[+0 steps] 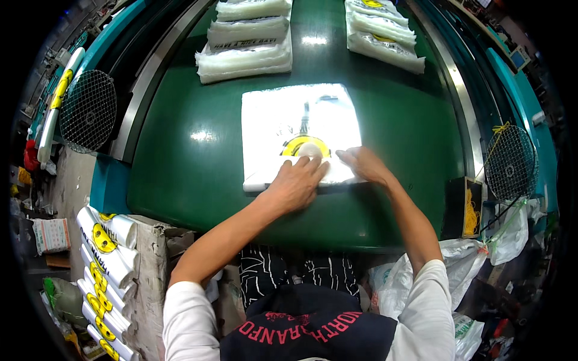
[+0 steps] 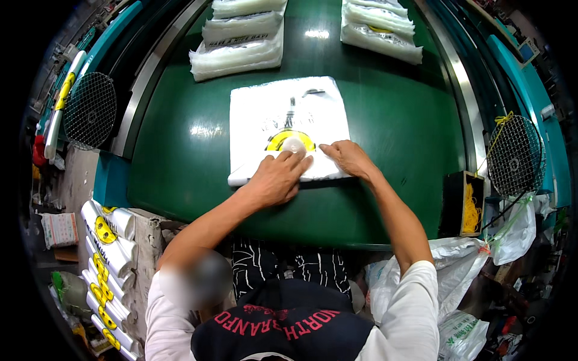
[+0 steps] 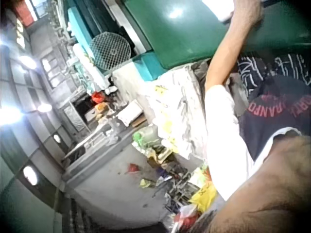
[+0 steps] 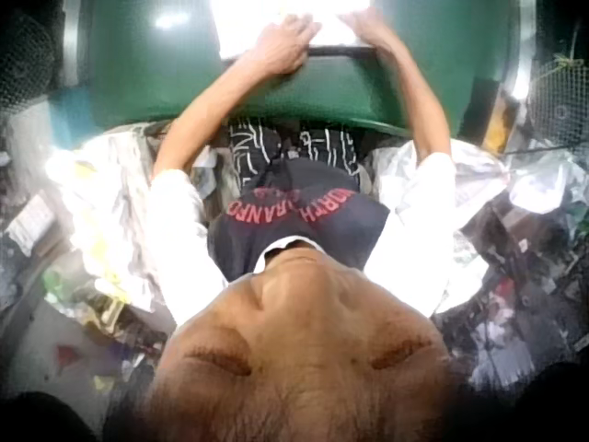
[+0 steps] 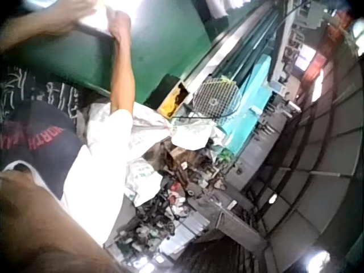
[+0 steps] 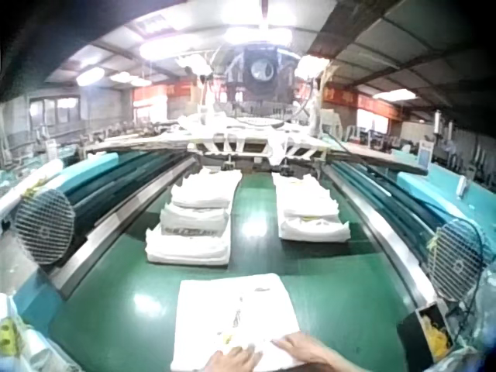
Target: The person picks up plastic bags from a conveyor belt, folds them into neat bundles, and stacks the folded bags on a table.
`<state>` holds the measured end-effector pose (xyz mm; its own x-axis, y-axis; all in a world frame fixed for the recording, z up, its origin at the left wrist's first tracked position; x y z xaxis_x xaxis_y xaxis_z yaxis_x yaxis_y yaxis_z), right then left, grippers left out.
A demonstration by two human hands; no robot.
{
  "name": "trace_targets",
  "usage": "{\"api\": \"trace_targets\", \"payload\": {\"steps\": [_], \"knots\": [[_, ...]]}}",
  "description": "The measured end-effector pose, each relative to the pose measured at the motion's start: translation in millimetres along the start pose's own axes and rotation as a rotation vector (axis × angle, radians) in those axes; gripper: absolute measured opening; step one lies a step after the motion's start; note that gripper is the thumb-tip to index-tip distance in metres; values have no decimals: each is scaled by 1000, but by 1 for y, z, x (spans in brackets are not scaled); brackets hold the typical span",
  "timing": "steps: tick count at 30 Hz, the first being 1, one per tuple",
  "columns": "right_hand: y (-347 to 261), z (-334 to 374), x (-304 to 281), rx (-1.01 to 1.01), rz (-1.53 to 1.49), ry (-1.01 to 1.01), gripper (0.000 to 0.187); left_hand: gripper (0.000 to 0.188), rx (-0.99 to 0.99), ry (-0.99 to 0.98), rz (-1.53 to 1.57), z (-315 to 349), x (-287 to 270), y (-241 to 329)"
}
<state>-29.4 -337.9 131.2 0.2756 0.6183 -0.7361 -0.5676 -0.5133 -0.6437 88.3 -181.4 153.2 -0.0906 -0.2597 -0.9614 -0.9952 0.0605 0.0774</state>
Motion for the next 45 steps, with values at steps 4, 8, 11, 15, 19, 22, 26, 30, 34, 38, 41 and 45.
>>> {"api": "trace_targets", "payload": {"steps": [4,8,11,15,19,22,26,30,34,38,41,45], "knots": [[22,15,-26,262,-55,-46,50,47,29,-250,78,-5,1,-10],[38,18,-15,188,-752,-42,36,80,295,-260,157,58,18,53],[22,-13,-20,-82,-894,162,30,83,199,-420,108,42,25,58],[-19,38,-48,-235,-210,77,21,73,-129,-334,-77,71,12,-2],[1,96,-5,-754,48,158,25,56,-345,-689,218,79,29,8],[-1,104,6,-398,73,4,44,60,594,86,-446,107,-8,64],[-46,141,57,-572,508,21,87,88,195,-216,-122,76,-19,45],[-41,117,26,-346,171,-142,43,72,-1,-366,-124,90,-16,-3],[-19,54,5,-93,243,19,44,47,-281,-276,-25,47,-22,-62],[28,32,5,27,-15,-29,51,46,71,-44,-26,0,-22,-10],[18,45,-5,-34,40,194,35,64,28,-51,184,1,15,-30],[70,118,-120,-30,236,635,20,66,-51,-147,100,-9,12,-36]]}}
Point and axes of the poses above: each hand's wrist, its own z-axis away from the middle knuckle, its own x-axis out of the palm, y = z × x, the point moved 4 cm from there along -z, towards the middle knuckle, and after that the axes turned 6 degrees about -z, right-handed, at the moved point
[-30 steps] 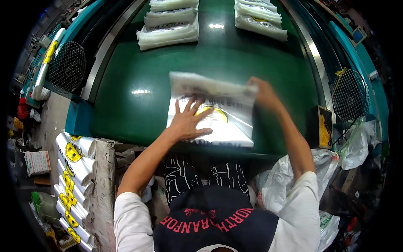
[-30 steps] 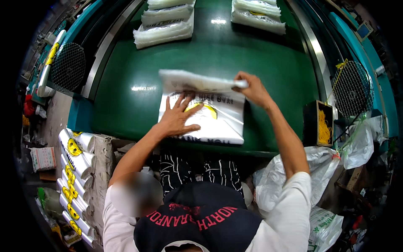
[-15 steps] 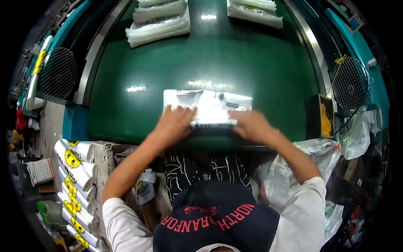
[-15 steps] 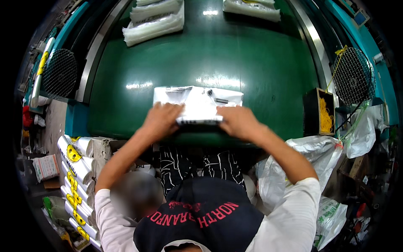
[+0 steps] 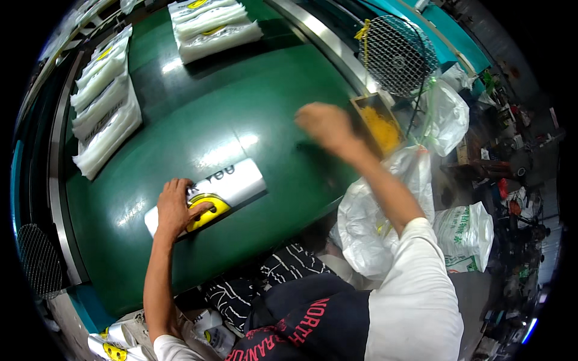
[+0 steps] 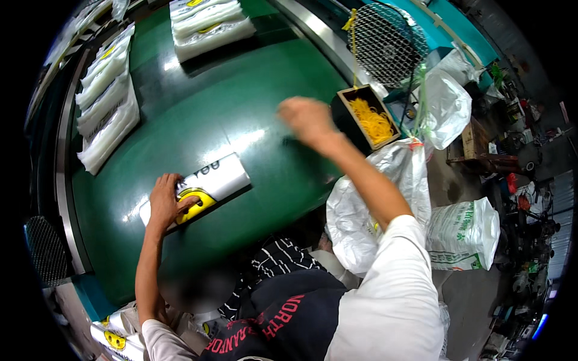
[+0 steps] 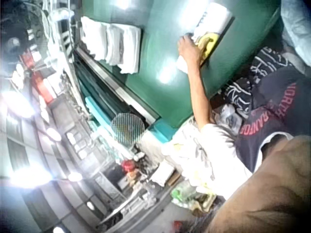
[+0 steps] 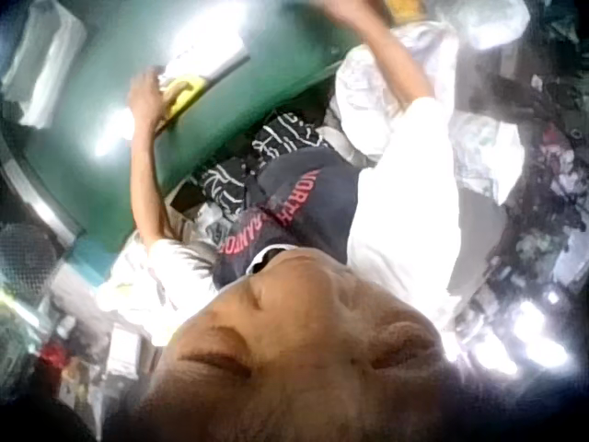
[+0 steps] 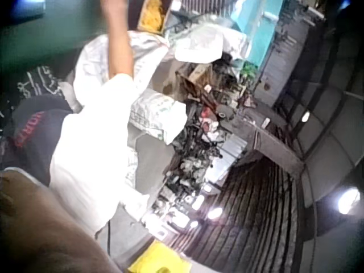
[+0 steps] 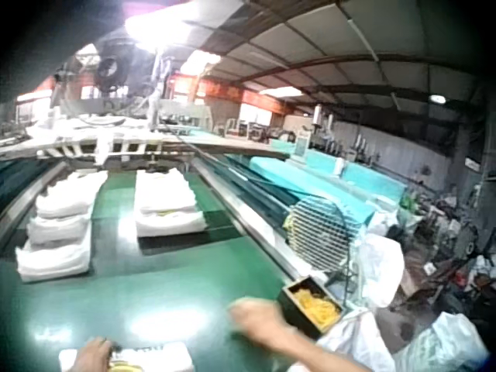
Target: The person picks up plastic bags from a conveyor belt, folds them into neat bundles, and stacks the folded bags on a table.
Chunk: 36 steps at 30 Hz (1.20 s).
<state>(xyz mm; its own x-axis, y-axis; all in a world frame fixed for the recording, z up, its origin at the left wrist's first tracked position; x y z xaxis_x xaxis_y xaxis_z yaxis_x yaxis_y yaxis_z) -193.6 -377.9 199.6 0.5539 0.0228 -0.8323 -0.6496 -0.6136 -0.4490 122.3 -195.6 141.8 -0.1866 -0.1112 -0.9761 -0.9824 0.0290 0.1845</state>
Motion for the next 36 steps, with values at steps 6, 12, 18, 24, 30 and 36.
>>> {"api": "trace_targets", "payload": {"steps": [6,12,18,24,30,36], "knots": [[152,63,-113,456,487,-108,20,81,-335,-390,216,-2,3,17],[132,76,-121,302,253,167,23,54,-666,-403,923,70,11,56],[137,75,-144,282,255,192,22,52,-413,-226,1480,71,-30,131],[11,60,-129,47,105,38,20,50,-457,-67,1321,56,-67,179],[-107,84,-69,-428,-368,-161,26,38,-202,-147,1515,54,-46,189],[-116,113,-6,272,-2085,-466,62,46,84,-197,1409,123,-89,141]]}}
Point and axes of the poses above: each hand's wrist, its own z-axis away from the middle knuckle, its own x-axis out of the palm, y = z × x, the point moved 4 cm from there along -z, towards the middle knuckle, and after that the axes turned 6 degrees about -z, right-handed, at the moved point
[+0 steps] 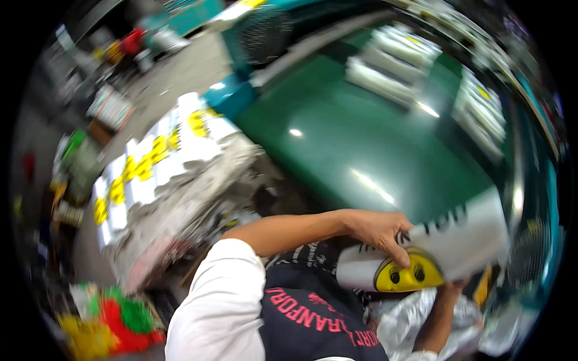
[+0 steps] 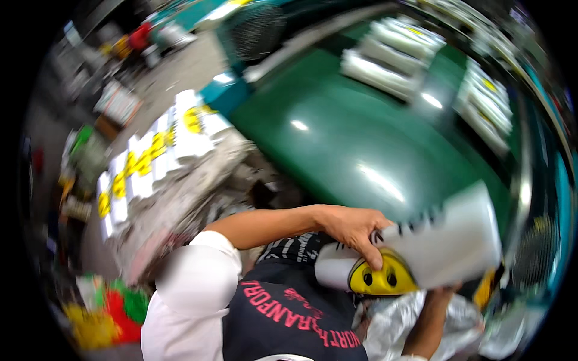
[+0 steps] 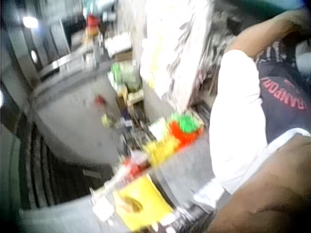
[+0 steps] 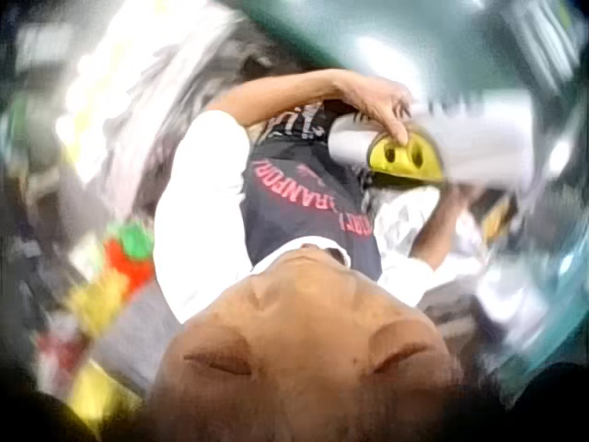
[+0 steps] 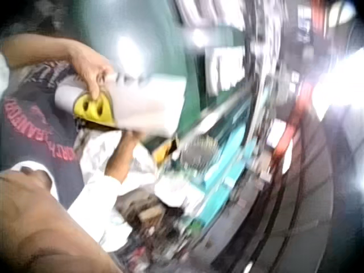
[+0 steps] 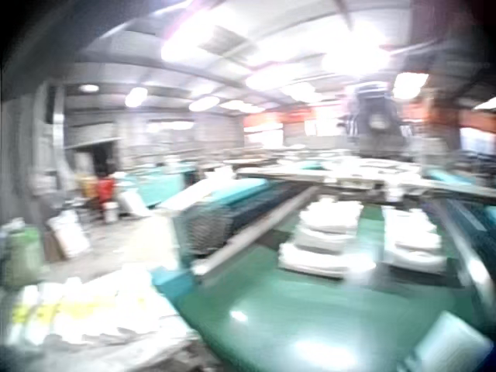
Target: The person picks up plastic bags from a conveyor belt, folds them into neat bundles, and stacks the folded bags on a table.
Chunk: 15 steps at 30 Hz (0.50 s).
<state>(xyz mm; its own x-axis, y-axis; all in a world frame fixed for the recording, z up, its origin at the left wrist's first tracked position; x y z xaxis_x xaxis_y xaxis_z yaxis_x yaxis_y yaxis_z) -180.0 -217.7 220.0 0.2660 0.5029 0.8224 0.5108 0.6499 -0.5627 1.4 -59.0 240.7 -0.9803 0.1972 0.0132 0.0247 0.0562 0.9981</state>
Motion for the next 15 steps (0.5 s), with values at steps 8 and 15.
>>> {"api": "trace_targets", "payload": {"steps": [8,15], "knots": [[81,-60,107,426,1033,-771,49,41,-550,606,-244,188,-95,2],[161,-235,66,-128,1778,-661,67,37,-465,1839,-326,589,-156,9]]}}
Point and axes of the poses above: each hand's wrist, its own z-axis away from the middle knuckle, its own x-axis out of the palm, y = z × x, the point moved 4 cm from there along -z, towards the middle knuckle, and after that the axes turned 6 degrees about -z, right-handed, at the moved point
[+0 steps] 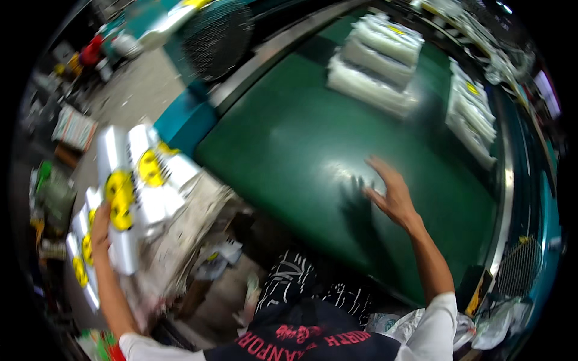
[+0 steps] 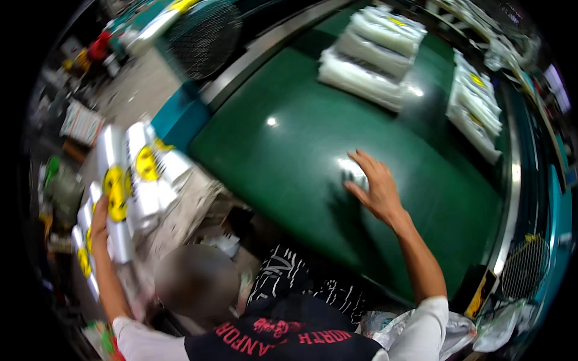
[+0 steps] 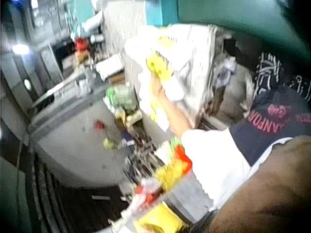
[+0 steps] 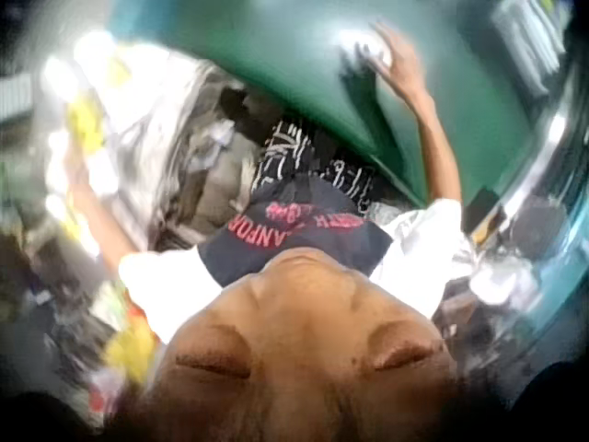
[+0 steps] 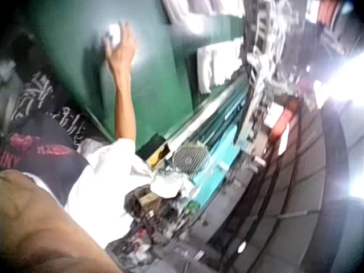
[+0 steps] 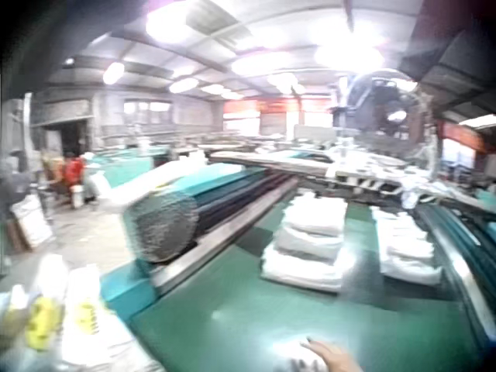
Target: The person picks up plastic bags from a conveyor belt, folds them into neat bundles, and stacks the folded bags on a table.
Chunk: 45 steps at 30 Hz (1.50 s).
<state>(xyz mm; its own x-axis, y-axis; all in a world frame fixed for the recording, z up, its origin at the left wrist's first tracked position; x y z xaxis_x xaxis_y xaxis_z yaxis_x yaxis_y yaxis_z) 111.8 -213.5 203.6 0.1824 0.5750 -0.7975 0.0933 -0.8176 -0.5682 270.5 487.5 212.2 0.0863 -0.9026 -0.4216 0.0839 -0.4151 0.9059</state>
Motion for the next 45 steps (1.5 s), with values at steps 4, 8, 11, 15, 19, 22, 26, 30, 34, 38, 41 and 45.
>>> {"api": "trace_targets", "payload": {"steps": [4,8,11,15,19,22,26,30,34,38,41,45], "knots": [[84,-90,-17,87,630,259,83,53,188,363,-1289,-26,9,12],[168,-177,-17,238,839,213,64,48,556,280,-880,-7,178,101],[221,-201,-3,362,800,87,33,51,680,49,-572,15,300,136],[206,-189,-13,90,757,194,10,63,812,-356,-530,27,418,158],[137,-60,6,133,597,29,8,79,843,-464,-543,51,478,146],[47,62,17,199,453,-122,18,95,893,-572,-604,94,484,133],[-31,176,22,317,270,-258,38,95,1002,-776,-550,157,466,109],[-51,228,-5,200,32,-259,79,81,1100,-707,-579,191,448,83],[32,313,-23,609,493,-317,120,69,1268,-471,-828,209,459,59],[48,306,-8,443,187,49,101,66,1278,-463,-505,219,458,66],[69,272,-2,314,189,177,77,48,1337,-467,-478,221,461,96],[101,237,-26,185,-68,265,47,22,1388,-746,-576,210,479,162]]}}
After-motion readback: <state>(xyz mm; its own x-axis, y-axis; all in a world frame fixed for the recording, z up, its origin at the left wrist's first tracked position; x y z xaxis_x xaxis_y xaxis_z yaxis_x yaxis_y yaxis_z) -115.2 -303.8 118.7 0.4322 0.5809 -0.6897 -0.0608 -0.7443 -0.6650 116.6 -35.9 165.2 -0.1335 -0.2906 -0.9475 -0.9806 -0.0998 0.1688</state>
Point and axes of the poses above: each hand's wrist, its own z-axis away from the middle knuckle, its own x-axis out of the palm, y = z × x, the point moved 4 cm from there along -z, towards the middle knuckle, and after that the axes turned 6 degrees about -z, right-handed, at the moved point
